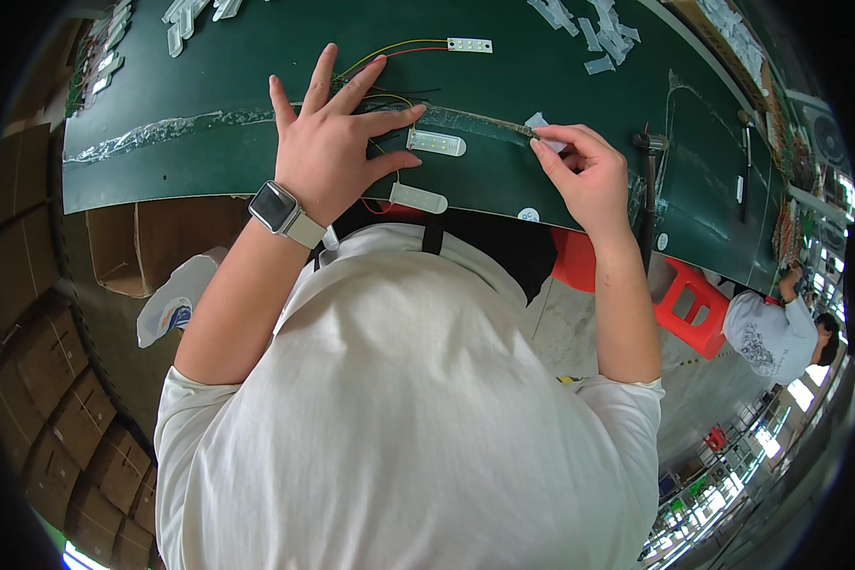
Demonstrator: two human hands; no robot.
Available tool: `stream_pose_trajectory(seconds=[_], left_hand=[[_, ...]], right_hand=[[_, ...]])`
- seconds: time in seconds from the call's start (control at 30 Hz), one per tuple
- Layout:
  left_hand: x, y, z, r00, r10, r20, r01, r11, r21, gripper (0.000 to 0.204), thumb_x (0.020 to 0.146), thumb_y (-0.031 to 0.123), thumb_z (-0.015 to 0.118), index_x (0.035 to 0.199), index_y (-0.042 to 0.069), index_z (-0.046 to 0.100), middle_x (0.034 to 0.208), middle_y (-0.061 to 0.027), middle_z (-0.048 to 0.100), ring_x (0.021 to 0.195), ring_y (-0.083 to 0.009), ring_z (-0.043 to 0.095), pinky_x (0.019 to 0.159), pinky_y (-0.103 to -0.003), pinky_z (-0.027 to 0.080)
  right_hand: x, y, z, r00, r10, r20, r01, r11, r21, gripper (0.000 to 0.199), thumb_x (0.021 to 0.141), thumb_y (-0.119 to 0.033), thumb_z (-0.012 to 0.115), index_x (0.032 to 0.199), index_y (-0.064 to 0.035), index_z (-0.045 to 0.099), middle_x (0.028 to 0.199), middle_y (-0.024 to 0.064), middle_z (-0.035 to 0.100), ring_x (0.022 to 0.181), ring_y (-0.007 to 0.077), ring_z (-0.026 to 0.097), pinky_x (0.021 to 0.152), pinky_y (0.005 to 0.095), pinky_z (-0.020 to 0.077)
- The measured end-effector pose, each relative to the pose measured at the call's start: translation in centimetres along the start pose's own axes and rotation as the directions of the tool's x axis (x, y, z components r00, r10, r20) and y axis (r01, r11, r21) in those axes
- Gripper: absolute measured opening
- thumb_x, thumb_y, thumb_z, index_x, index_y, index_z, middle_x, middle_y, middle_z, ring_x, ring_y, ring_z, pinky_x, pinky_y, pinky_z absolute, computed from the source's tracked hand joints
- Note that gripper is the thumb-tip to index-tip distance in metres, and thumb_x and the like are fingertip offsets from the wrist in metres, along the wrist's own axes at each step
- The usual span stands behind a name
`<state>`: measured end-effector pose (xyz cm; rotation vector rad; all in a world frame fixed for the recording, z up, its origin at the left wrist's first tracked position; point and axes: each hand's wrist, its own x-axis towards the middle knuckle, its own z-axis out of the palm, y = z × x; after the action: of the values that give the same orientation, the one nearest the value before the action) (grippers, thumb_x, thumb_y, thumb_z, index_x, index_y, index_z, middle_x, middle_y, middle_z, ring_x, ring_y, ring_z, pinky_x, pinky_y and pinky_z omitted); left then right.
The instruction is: The person assembles LED light modules by inserting LED circuit boards into plastic casings, fitting plastic covers over them, and tapping the covers with a small mallet to secure them.
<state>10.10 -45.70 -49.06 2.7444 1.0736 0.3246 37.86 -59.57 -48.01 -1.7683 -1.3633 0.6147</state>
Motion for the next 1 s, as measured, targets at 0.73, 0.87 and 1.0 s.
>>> stream_pose_trajectory(seconds=[0.73,0.87,1.0], left_hand=[[0.0,0.0,-0.2,0.999,-0.028,0.025,0.027,1.0,0.008,0.055,0.072,0.055,0.089,0.126,0.05,0.077,0.166,0.0062,0.048,0.161,-0.0356,0.026,0.12,-0.082,0.013],[0.1,-0.1,-0.1,1.0,-0.025,0.014,0.025,1.0,0.0,0.056,0.07,0.058,0.089,0.124,0.051,0.077,0.164,0.0062,0.05,0.161,-0.0355,0.028,0.118,-0.084,0.014],[0.0,-0.1,-0.2,1.0,-0.013,-0.004,0.013,1.0,-0.007,0.057,0.069,0.062,0.087,0.125,0.051,0.077,0.164,0.0064,0.05,0.16,-0.0364,0.029,0.117,-0.085,0.013]], right_hand=[[-1.8,-1.6,0.7,0.999,-0.034,-0.032,0.02,0.929,-0.369,0.021,0.08,-0.011,0.087,0.1,-0.008,0.081,0.102,0.0028,0.073,0.1,0.0237,0.065,0.085,0.0379,0.0547],[-0.7,-3.0,3.7,0.981,-0.194,-0.029,0.175,0.934,-0.311,0.023,0.076,-0.012,0.091,0.097,-0.012,0.083,0.106,0.0,0.07,0.104,0.0238,0.062,0.088,0.0373,0.0537],[0.5,-4.4,6.9,0.969,-0.244,-0.037,0.228,0.942,-0.246,0.025,0.074,-0.012,0.091,0.097,-0.0128,0.083,0.104,-0.0001,0.069,0.104,0.0249,0.062,0.09,0.0387,0.054]])
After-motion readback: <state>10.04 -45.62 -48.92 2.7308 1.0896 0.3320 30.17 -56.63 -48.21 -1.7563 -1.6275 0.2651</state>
